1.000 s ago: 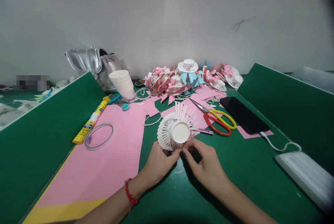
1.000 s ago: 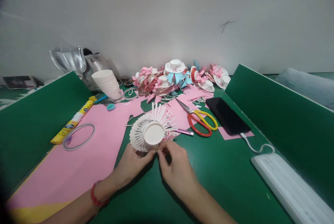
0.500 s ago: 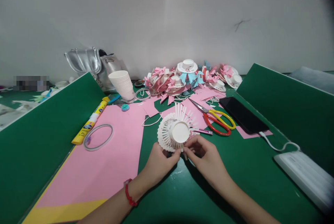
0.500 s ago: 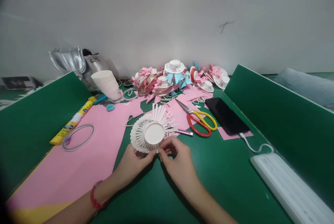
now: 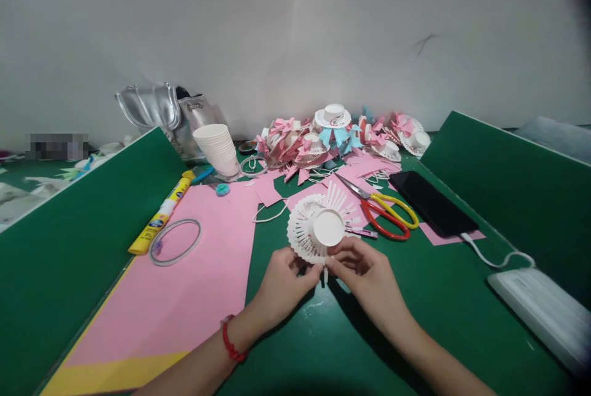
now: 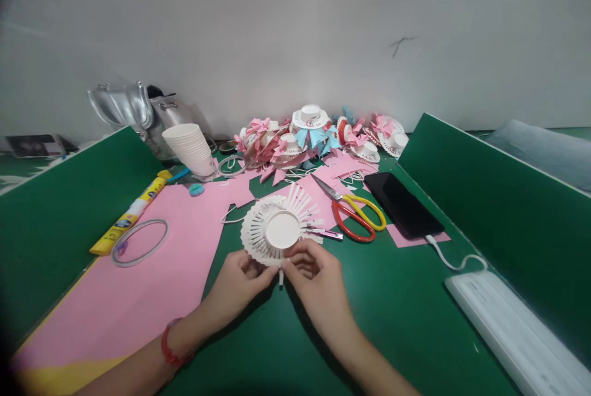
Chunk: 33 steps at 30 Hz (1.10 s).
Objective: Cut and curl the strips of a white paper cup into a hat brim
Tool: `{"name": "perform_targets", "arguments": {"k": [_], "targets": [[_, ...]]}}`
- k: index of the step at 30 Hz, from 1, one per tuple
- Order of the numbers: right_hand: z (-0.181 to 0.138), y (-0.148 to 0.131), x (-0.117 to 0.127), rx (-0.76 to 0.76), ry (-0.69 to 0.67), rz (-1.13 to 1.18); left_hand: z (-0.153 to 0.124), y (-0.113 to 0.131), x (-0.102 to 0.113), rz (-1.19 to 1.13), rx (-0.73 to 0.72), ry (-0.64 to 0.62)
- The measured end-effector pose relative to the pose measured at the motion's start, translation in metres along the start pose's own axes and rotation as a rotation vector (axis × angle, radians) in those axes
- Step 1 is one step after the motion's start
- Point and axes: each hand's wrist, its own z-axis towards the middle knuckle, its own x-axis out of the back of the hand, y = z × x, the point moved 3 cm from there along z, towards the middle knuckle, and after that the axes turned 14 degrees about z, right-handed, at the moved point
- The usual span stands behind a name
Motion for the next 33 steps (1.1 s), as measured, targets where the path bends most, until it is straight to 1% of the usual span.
{"name": "perform_targets", "arguments": {"k": [2, 4, 8, 10, 12, 15, 17, 19, 22, 30, 33], "targets": [[0.000, -0.001, 0.000, -0.010, 0.009, -0.005, 0.000, -0.001, -0.001, 0.001, -0.003, -0.008], [0.001, -0.002, 0.002, 0.013, 0.052, -0.051, 0.000, -0.002, -0.001, 0.004, 0.010, -0.003], [0.005, -0.002, 0.015, 0.122, 0.262, -0.205, 0.001, -0.003, -0.001, -0.052, 0.041, 0.029], [0.009, 0.001, 0.020, 0.122, 0.313, -0.172, 0.002, -0.002, 0.000, -0.093, 0.042, 0.040], [0.012, 0.004, 0.020, 0.087, 0.279, -0.025, 0.002, 0.000, 0.001, -0.122, 0.047, 0.041], [0.013, 0.006, 0.013, -0.005, 0.145, 0.246, 0.002, 0.002, 0.002, -0.177, 0.061, 0.027], [0.012, 0.006, 0.008, -0.065, 0.095, 0.334, 0.001, 0.003, 0.002, -0.216, 0.073, 0.018], [0.010, 0.005, 0.006, -0.075, 0.110, 0.342, 0.000, 0.002, 0.001, -0.239, 0.089, 0.015], [0.008, 0.004, 0.006, -0.040, 0.138, 0.317, -0.001, 0.000, 0.000, -0.250, 0.098, 0.010], [0.007, 0.005, 0.007, 0.007, 0.103, 0.221, 0.000, 0.002, 0.000, -0.254, 0.081, -0.002], [0.006, 0.008, 0.006, -0.009, 0.094, 0.198, 0.000, 0.002, 0.001, -0.268, 0.091, 0.005]]}}
